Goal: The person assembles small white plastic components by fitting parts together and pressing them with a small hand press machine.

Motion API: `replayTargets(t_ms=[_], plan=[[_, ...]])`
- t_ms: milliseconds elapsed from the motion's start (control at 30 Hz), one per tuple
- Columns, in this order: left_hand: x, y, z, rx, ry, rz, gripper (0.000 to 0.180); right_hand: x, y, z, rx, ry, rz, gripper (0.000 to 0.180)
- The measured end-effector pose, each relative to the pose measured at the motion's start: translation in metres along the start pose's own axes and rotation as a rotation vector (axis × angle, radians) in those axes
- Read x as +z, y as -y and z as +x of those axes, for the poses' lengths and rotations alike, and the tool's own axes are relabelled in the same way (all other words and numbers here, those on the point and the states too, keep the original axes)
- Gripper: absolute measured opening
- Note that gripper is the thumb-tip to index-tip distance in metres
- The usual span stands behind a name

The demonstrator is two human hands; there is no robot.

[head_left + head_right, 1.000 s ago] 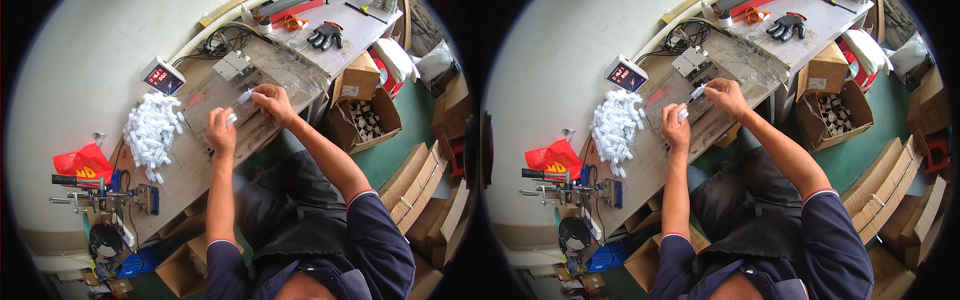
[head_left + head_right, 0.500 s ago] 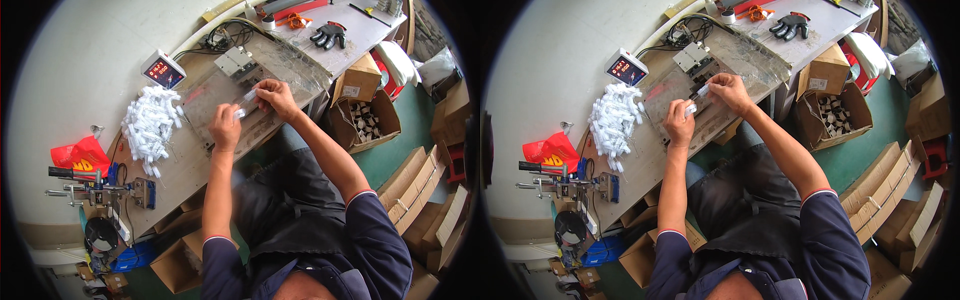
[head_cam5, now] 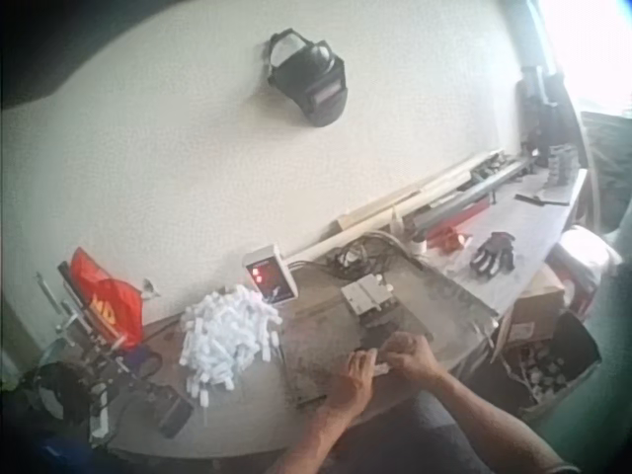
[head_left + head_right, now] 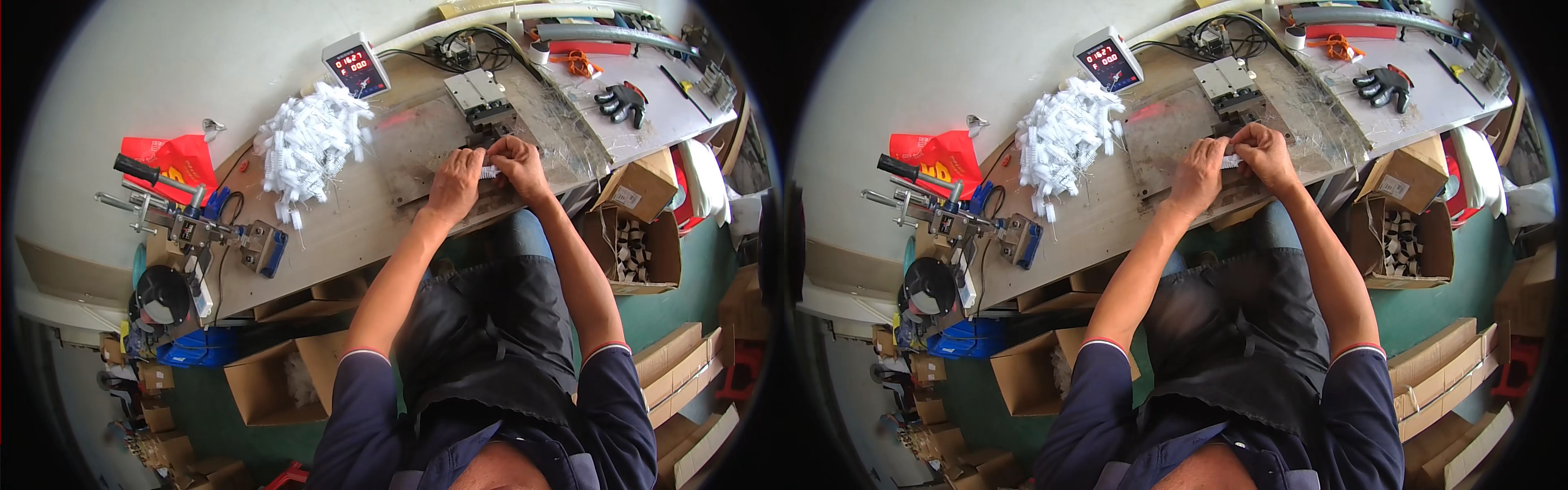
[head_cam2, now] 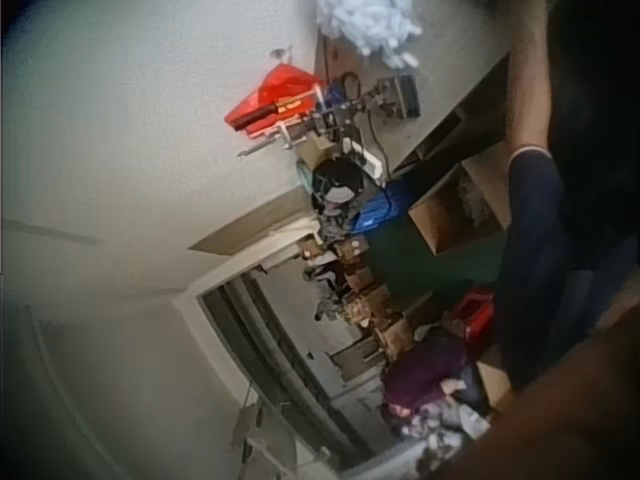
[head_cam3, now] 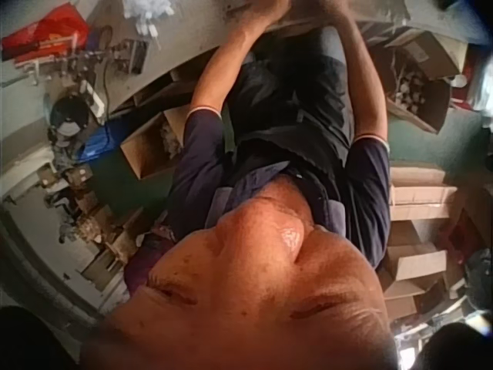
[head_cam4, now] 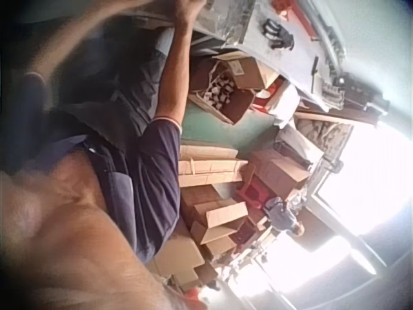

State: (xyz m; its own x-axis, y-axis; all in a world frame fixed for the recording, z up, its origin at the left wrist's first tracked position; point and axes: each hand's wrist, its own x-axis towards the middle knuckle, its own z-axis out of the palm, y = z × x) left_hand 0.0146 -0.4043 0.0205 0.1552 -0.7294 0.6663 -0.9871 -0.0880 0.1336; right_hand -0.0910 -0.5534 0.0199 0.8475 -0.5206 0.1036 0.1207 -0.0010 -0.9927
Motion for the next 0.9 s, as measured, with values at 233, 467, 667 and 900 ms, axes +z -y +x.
replayTargets(t_ms=[233,467,667,900], plan=[[-0.007,-0.001,-0.002,-0.255,-0.044,-0.091,0.039,0.004,0.008,-0.007,0.002,0.006,0.034,0.015],[-0.063,0.128,-0.028,-0.736,-0.302,0.273,0.024,0.008,0.009,-0.004,0.008,-0.019,-0.071,0.021],[-0.075,0.179,-0.030,-0.816,0.116,0.522,0.024,0.011,0.009,-0.004,0.010,-0.022,-0.092,0.019],[-0.076,0.160,-0.029,-0.815,-0.065,0.491,0.023,0.008,0.006,-0.006,0.005,-0.042,-0.092,0.018]])
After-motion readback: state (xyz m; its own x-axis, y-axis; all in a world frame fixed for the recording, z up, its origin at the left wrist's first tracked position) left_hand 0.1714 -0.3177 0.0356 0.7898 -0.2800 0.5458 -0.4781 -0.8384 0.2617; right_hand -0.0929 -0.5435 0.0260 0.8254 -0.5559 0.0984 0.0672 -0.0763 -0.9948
